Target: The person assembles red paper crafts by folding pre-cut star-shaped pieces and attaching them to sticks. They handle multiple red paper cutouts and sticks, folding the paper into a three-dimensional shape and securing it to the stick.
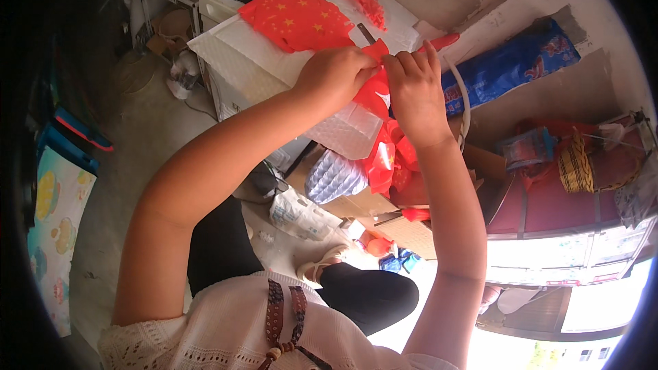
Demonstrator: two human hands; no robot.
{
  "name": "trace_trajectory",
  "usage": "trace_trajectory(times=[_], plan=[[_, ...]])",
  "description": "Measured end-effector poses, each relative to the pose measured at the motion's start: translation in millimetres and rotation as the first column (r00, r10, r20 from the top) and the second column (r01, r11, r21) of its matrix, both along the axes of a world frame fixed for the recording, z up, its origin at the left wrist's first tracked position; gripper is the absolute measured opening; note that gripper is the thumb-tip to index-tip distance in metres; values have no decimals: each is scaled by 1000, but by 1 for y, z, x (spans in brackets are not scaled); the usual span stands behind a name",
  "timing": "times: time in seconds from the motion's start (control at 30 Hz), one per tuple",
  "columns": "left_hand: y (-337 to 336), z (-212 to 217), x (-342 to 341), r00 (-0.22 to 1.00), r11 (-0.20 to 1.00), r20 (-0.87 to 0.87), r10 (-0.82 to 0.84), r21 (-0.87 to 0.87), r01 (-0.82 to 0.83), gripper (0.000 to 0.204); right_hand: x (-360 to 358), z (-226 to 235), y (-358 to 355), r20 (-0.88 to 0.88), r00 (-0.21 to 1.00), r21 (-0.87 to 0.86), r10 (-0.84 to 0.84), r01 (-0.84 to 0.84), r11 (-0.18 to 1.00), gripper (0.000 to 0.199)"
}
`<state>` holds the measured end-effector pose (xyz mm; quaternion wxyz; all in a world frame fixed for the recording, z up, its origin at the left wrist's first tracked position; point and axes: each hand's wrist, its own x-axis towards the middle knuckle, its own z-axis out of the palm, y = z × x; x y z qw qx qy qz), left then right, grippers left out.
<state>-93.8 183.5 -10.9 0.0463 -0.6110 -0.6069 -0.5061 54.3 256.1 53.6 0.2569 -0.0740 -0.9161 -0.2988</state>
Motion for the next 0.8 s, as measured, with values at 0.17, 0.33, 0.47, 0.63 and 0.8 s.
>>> trace_trajectory(times=[0.17, 0.33, 0.47, 0.63, 0.8], plan=[[2, -2, 0, 1000, 1000, -12, 10, -16, -10, 17, -4, 1, -6, 57, 998, 161, -20, 11, 987, 21], [4, -3, 0, 1000, 1000, 12, 10, -5, -10, 14, -8, -1, -11, 72, 996, 285, -55, 33, 958, 12], [4, -2, -1, 1000, 999, 1, 3, -45, -3, 14, -12, -5, -11, 63, 994, 321, -90, 65, 945, 10], [4, -4, -2, 997, 999, 72, -18, 48, 15, 9, -16, -7, -12, 94, 987, 362, -134, 91, 928, 9], [5, -3, -3, 998, 1000, 49, -30, 0, 30, 9, -17, -7, -13, 127, 971, 384, -203, 140, 913, 9]])
